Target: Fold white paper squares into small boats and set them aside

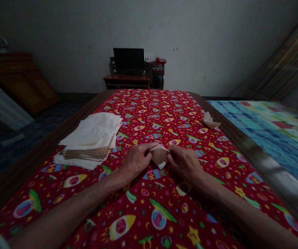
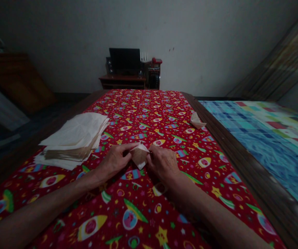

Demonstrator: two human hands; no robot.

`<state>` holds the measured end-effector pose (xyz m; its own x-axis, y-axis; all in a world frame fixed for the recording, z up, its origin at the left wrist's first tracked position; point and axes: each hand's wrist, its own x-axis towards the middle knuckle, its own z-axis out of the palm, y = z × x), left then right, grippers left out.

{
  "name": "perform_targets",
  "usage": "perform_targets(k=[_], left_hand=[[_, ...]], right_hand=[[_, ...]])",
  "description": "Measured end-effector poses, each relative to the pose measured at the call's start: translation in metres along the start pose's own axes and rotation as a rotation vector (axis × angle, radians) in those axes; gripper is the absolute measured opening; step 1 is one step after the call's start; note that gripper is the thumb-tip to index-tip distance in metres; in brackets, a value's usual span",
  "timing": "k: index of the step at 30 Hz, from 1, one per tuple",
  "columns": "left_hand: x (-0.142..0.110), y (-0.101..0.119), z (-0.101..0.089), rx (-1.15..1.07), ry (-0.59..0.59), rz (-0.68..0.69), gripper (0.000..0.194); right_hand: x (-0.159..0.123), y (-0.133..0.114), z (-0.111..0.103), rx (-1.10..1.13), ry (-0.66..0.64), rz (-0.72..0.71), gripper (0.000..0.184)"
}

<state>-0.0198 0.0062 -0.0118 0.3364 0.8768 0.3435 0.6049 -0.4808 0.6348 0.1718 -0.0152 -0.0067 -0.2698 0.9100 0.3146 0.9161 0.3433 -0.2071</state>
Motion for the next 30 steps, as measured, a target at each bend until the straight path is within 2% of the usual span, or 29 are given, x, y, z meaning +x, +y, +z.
perform_targets(k=[5, 13, 22, 26, 30], left_hand=[[0.0, 0.0, 0.0, 0.06, -0.027, 0.009, 0.043], [-0.003, -0.008, 0.0, 0.17, -0.086, 0.032, 0.043], [-0.012, -0.006, -0.012, 0.612, -0.216, 0.286, 0.042], [-0.013, -0.007, -0.015, 0.686, -0.256, 0.397, 0.043], [-0.017, -0.01, -0.016, 0.692, -0.212, 0.468, 0.037]], right_hand=[[0.002, 0.001, 0.005, -0.078, 0.047, -0.046, 0.022], [0.014, -0.001, 0.01, -0.119, -0.072, -0.042, 0.019], [0.002, 0.002, 0.0, -0.264, -0.106, -0.253, 0.02], [0.002, 0.001, -0.002, -0.315, -0.114, -0.367, 0.014], [0.002, 0.002, -0.001, -0.329, -0.121, -0.375, 0.012]])
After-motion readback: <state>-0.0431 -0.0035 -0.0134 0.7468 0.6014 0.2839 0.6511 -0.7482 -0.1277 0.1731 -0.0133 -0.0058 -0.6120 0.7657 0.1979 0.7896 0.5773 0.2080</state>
